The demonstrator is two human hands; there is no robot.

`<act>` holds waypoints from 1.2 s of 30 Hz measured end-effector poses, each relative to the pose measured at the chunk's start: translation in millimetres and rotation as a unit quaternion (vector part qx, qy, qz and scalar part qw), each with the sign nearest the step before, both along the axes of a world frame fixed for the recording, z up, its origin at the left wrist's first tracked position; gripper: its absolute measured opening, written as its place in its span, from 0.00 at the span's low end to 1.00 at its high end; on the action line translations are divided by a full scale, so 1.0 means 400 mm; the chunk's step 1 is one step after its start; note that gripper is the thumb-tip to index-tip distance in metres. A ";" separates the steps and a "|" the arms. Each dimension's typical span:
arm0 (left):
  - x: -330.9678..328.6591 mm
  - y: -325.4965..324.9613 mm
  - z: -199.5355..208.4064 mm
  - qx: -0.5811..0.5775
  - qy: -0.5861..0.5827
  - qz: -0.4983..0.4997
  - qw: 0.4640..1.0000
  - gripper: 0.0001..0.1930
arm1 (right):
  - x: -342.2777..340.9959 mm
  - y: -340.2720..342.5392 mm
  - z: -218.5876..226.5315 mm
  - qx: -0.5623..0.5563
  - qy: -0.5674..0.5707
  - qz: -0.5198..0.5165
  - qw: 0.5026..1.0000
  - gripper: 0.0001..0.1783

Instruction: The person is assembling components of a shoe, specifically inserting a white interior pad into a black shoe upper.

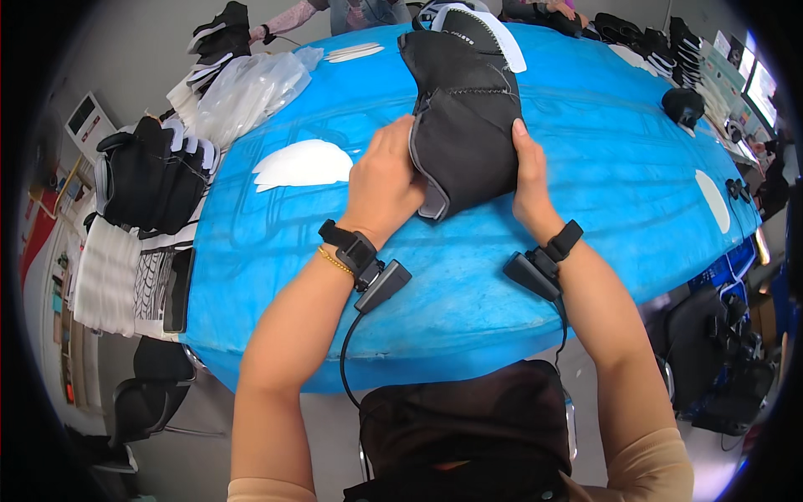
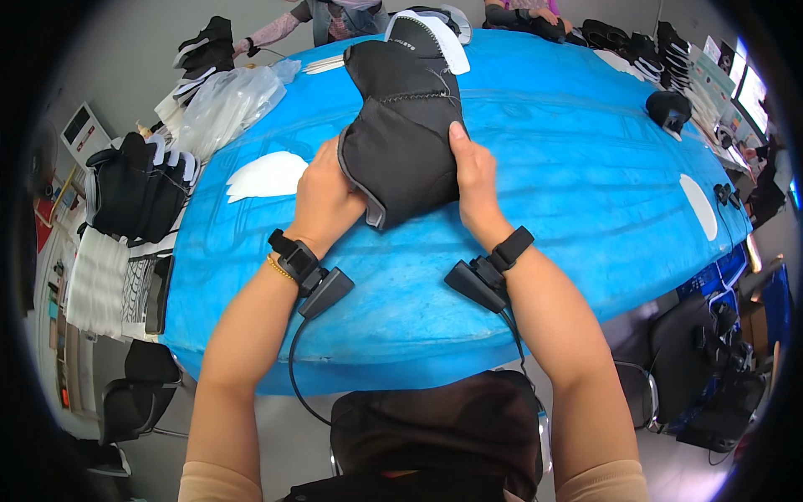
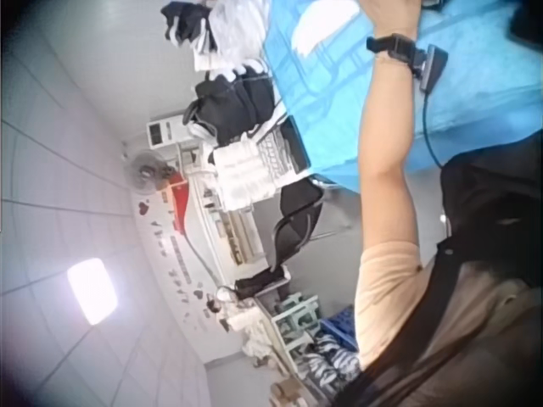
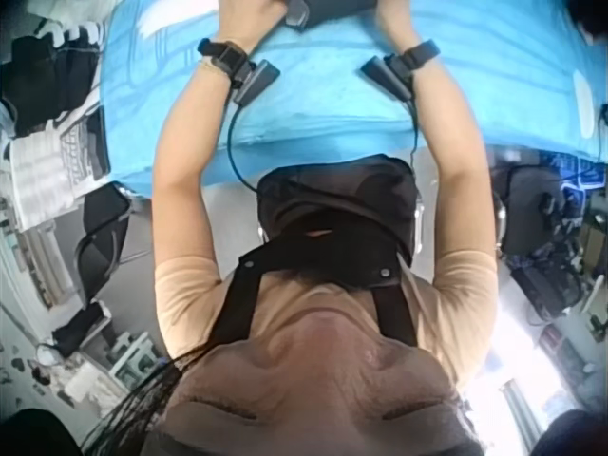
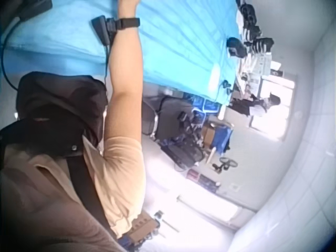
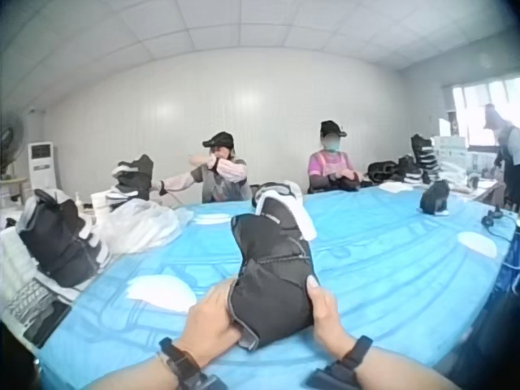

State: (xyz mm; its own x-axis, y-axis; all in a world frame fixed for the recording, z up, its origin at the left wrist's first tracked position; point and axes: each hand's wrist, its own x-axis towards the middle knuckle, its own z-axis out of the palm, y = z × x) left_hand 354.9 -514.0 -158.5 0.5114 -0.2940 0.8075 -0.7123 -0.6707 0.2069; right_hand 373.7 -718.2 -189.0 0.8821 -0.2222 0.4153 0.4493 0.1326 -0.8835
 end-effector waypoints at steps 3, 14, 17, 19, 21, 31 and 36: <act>0.021 0.023 -0.009 -0.047 0.002 0.009 0.999 0.26 | -0.046 0.017 0.020 0.061 0.055 0.130 0.988 0.30; 0.092 0.106 0.045 -0.319 0.066 0.048 0.944 0.13 | -0.029 -0.017 0.018 -0.146 0.143 0.358 0.911 0.42; 0.224 0.359 -0.024 -0.263 -0.103 0.045 0.958 0.18 | -0.039 0.043 0.028 -0.164 0.147 0.475 0.852 0.38; 0.209 0.344 -0.029 -0.322 0.020 0.003 0.947 0.17 | -0.054 0.030 0.027 -0.158 0.128 0.435 0.877 0.35; 0.208 0.344 -0.032 -0.427 0.043 0.017 0.903 0.16 | -0.042 0.021 0.024 -0.199 0.091 0.377 0.900 0.32; 0.139 0.205 0.002 -0.237 0.022 0.154 0.959 0.14 | 0.167 -0.543 -0.049 0.036 0.045 -0.442 0.895 0.26; 0.156 0.182 -0.017 -0.234 0.073 0.145 0.959 0.25 | 0.178 -0.864 -0.076 0.047 0.099 -0.471 0.875 0.36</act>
State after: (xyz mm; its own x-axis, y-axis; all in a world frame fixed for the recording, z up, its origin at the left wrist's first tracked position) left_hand 417.4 -441.3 -165.4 0.6350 0.2536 0.7296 -0.4508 -0.6453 0.6167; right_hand 445.0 -1063.9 -219.6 0.3411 -0.9149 0.2159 0.2372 -0.1385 -0.9615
